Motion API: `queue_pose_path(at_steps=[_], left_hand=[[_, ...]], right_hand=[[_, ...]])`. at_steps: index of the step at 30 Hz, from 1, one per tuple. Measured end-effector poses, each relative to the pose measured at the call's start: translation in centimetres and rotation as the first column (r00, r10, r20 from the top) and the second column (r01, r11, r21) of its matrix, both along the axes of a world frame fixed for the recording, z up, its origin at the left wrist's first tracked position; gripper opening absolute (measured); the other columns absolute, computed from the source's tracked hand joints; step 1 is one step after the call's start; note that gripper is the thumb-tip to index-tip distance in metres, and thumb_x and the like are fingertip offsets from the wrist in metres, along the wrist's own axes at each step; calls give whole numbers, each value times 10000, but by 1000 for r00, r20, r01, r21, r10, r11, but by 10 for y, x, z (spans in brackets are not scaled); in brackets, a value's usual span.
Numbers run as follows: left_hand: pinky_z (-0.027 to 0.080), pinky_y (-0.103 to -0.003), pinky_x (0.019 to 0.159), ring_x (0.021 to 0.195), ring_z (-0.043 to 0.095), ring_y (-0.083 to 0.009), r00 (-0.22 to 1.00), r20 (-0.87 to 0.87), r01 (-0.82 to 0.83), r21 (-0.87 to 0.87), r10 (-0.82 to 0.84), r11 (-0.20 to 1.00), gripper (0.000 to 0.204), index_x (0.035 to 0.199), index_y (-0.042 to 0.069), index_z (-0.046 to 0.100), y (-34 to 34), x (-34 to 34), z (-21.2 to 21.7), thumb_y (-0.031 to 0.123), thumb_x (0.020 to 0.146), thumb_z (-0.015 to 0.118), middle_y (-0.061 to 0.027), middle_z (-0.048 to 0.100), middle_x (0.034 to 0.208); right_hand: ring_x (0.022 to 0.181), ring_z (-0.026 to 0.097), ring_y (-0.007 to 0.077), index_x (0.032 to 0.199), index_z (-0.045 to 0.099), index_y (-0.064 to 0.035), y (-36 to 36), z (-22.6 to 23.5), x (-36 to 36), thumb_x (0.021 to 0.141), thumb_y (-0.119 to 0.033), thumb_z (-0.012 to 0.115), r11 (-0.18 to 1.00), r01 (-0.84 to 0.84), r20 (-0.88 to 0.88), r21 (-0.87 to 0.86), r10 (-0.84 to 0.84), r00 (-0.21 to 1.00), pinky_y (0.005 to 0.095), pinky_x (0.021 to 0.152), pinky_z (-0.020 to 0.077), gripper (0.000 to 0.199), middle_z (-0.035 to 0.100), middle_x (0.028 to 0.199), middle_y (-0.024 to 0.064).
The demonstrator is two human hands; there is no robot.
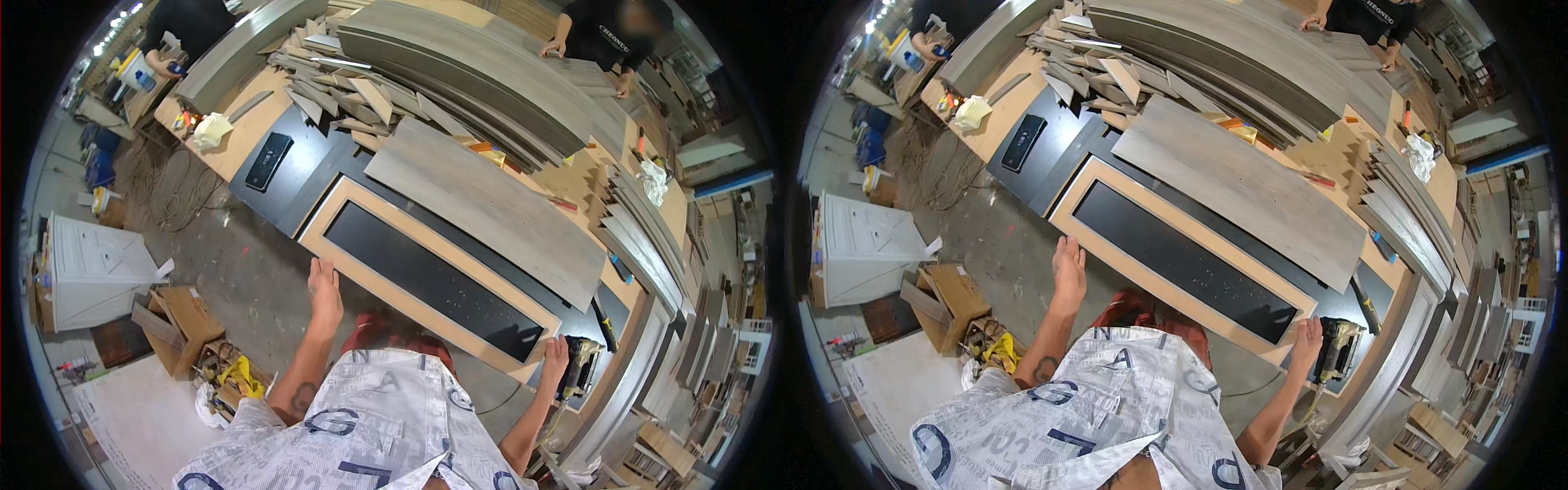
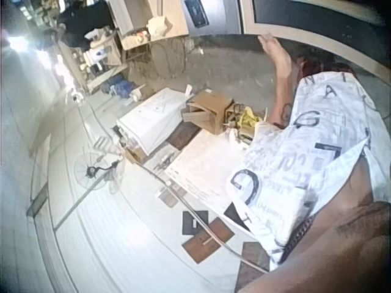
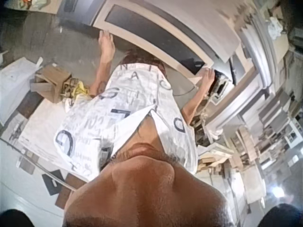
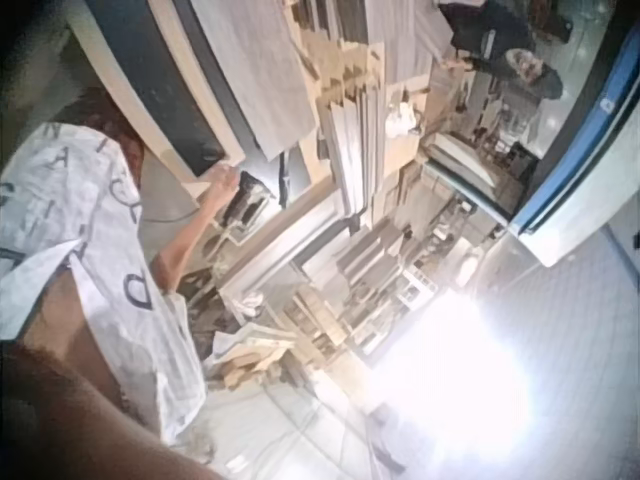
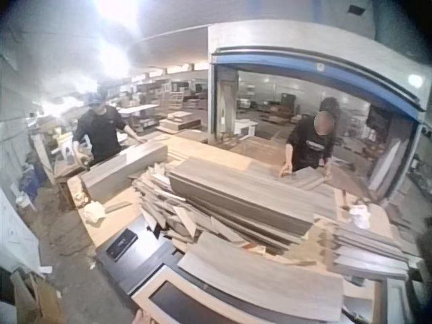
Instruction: Assembling a wooden panel component for furniture by applying glue and using a nail gun and hammer.
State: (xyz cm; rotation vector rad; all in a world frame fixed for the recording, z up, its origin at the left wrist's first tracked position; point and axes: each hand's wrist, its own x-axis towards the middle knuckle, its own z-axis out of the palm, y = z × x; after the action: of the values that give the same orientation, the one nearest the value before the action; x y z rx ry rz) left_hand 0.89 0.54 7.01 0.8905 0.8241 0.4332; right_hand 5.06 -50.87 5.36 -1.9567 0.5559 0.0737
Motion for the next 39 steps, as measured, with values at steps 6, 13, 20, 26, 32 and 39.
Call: queue_pose_path(at_steps=[6, 13, 20, 26, 32, 39], left_hand=[[184, -450, 1157, 1373, 345, -208, 974, -128, -189, 3, 188, 982, 450, 1334, 4, 406, 15, 16, -18, 239, 975, 542, -106, 444, 1418], [241, -453, 1125, 1322, 406, -216, 985, -95, -153, -78, 146, 985, 327, 1248, 64, 478, 31, 13, -16, 233, 976, 542, -64, 501, 1337], [355, -366, 1105, 1306, 478, -273, 928, -351, 190, 735, 126, 651, 468, 1398, -30, 442, 90, 40, 8, 207, 1004, 527, -199, 504, 1395], [493, -325, 911, 939, 631, -185, 932, -230, 363, 633, -282, 683, 330, 1174, -39, 610, 144, 103, 13, 235, 993, 575, -113, 668, 1019], [400, -260, 659, 686, 495, -110, 901, -305, 430, 722, -309, 543, 359, 829, -20, 616, 107, 95, 36, 308, 975, 614, -48, 591, 713], [465, -335, 689, 731, 573, -203, 902, -4, 174, 919, -431, 354, 330, 761, 0, 567, 31, 93, 189, 276, 932, 625, -102, 587, 745]], right_hand=[[1148, 600, 300, 1350, 455, 115, 8, -6, 6, 935, -251, 638, 995, -18, -28, -94, 15, 1000, 374, 987, 444, 582, 592, 1257, 274], [1130, 598, 289, 1326, 493, 84, 22, -14, 15, 929, -260, 642, 983, -7, -37, -186, 0, 999, 369, 972, 450, 546, 621, 1196, 219], [943, 618, 401, 1136, 629, -4, 40, -5, 18, 870, -262, 684, 868, 5, 117, -497, 61, 991, 437, 847, 491, 374, 649, 1032, 232], [1060, 584, 437, 1156, 613, 65, 64, 2, 31, 861, -221, 656, 755, 289, 203, -589, -208, 957, 467, 932, 471, 414, 621, 1128, 270], [834, 619, 387, 831, 664, 44, 32, 22, 66, 864, -187, 661, 746, 407, 356, -527, -240, 903, 461, 772, 482, 234, 658, 822, 190], [805, 644, 320, 895, 612, 11, 14, 20, 167, 885, -95, 650, 895, 198, 434, -401, -4, 901, 390, 722, 516, 113, 640, 845, 170]])
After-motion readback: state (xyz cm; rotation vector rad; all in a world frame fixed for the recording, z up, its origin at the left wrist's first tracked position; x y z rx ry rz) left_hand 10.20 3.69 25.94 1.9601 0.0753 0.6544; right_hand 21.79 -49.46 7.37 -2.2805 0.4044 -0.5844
